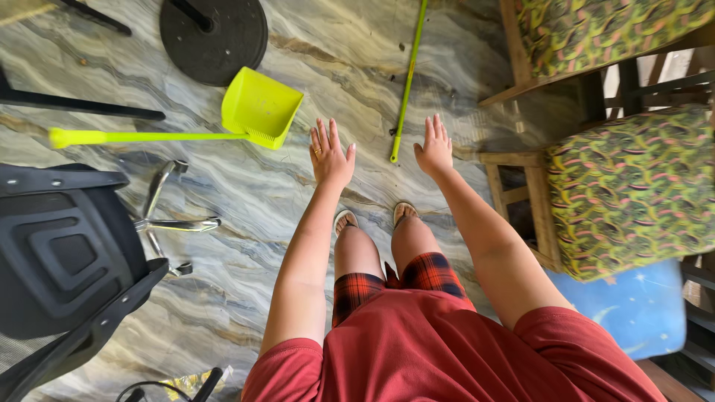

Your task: The person sweeps debris on a tiled floor using a broom, gathering it into a dustpan and moving an office chair aside to reach the area underneath.

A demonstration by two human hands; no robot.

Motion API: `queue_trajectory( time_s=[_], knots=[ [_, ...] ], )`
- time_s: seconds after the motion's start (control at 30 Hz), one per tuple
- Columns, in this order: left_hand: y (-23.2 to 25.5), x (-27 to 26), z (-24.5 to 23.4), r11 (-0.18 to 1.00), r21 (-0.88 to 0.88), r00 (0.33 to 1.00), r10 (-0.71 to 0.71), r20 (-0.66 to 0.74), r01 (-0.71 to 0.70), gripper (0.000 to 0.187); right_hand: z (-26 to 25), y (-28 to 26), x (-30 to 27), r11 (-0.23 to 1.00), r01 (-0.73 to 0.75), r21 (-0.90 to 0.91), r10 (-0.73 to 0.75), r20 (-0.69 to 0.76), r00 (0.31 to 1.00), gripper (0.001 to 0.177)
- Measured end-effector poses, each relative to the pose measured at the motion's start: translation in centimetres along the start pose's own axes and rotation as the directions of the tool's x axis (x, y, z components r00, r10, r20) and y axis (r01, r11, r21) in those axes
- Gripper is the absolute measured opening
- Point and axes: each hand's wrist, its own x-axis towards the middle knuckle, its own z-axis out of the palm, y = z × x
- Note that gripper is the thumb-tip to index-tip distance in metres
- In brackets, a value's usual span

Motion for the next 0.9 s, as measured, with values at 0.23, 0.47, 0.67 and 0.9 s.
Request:
queue_trajectory(
  time_s=[0.23,0.47,0.67,0.9],
  knots=[
    [-4.8,5.0,9.3,0.999,-0.001,0.999,-0.038,0.036,0.039,0.085,10.7,4.3,7.1,0.999,-0.042,0.003,0.042,-0.024,0.999,0.086],
    [-9.1,10.4,16.9,0.998,0.040,0.996,-0.051,0.077,0.048,0.087,19.1,6.4,12.1,0.991,-0.126,-0.035,0.126,0.005,0.992,0.098],
    [-12.2,14.6,22.6,0.998,0.020,0.996,-0.062,0.067,0.061,0.088,25.9,9.2,15.6,0.979,-0.202,-0.017,0.202,0.148,0.968,0.097],
    [-14.7,19.1,26.7,0.995,0.078,0.993,-0.073,0.091,0.066,0.090,31.1,12.9,19.8,0.952,-0.255,0.169,0.222,0.195,0.955,0.081]
  ],
)
